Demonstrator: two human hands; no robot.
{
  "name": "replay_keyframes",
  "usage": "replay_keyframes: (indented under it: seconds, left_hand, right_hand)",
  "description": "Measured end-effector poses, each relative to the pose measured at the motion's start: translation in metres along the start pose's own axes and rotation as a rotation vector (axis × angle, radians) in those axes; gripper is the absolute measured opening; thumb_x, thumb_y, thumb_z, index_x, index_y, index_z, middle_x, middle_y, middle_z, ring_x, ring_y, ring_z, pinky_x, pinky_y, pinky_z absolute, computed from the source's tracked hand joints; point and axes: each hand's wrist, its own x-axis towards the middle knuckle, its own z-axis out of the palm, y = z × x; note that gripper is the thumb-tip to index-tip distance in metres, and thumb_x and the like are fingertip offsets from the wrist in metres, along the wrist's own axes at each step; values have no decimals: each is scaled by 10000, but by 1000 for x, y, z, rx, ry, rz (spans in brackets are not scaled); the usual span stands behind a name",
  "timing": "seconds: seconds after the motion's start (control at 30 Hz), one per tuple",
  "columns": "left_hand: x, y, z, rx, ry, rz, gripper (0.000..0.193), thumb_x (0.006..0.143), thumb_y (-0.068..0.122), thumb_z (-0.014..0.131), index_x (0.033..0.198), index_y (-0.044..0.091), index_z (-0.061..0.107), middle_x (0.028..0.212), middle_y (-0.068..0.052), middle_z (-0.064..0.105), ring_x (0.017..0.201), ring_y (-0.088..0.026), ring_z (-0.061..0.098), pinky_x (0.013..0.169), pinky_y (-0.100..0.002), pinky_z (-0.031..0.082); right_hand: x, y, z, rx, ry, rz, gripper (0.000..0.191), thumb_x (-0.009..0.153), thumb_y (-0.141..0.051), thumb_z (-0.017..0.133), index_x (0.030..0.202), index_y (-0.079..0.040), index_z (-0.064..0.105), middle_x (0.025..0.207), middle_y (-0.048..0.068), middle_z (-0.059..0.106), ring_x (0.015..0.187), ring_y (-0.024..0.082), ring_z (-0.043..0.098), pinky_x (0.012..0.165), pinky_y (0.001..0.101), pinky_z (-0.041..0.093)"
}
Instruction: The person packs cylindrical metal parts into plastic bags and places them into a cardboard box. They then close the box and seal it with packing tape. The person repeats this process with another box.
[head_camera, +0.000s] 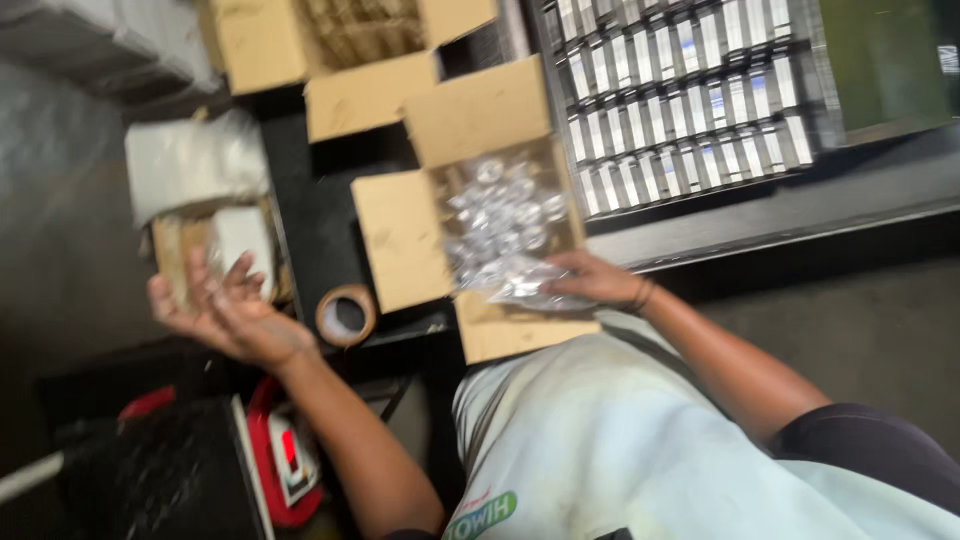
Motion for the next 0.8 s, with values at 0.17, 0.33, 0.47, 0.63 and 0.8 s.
replay_keyframes:
  seconds: [0.17,0.33,0.47,0.63,0.8]
  left_hand:
    - [-71,-17,3,182,-213,-289,192,999,128,644,1179,66,616,1031,-90,708,780,-175,703,726,-296,576]
    - [-163,-36,29,576,-599,-436,213,920,97,677,1124,34,673,997,-92,747,911,-178,732,752,-313,571]
    - [-182,-31,24,628,-777,-319,201,913,113,715,1089,21,681,1050,-151,738,926,-257,729,757,-345,565]
    - [-160,-11,2,501,-630,-464,158,962,136,674,1079,30,677,992,-107,751,936,-231,765,748,-344,579]
    - [-109,-12,-39,516,-469,-373,129,1008,154,660,1039,41,714,950,-79,753,885,-199,743,776,-318,588]
  right_hand:
    - [32,-40,11,-207,31,-65,505,890,-275,725,1339,-54,655,1251,122,733,1102,221,690,986,359,521]
    - [128,-65,44,-735,287,-264,408,923,-194,690,1304,-51,674,1348,189,685,1155,316,675,1004,418,543]
    - [189,-86,18,-1044,-257,-5,430,870,-297,739,1222,-61,669,1178,213,704,1053,342,695,898,455,563]
    - [202,-89,20,-1149,-11,-248,540,669,-243,806,1147,-42,659,986,223,730,893,407,707,772,486,567]
    - [177,-92,40,-1154,2,-157,336,795,-237,753,1095,-107,674,977,187,746,896,396,710,784,492,562]
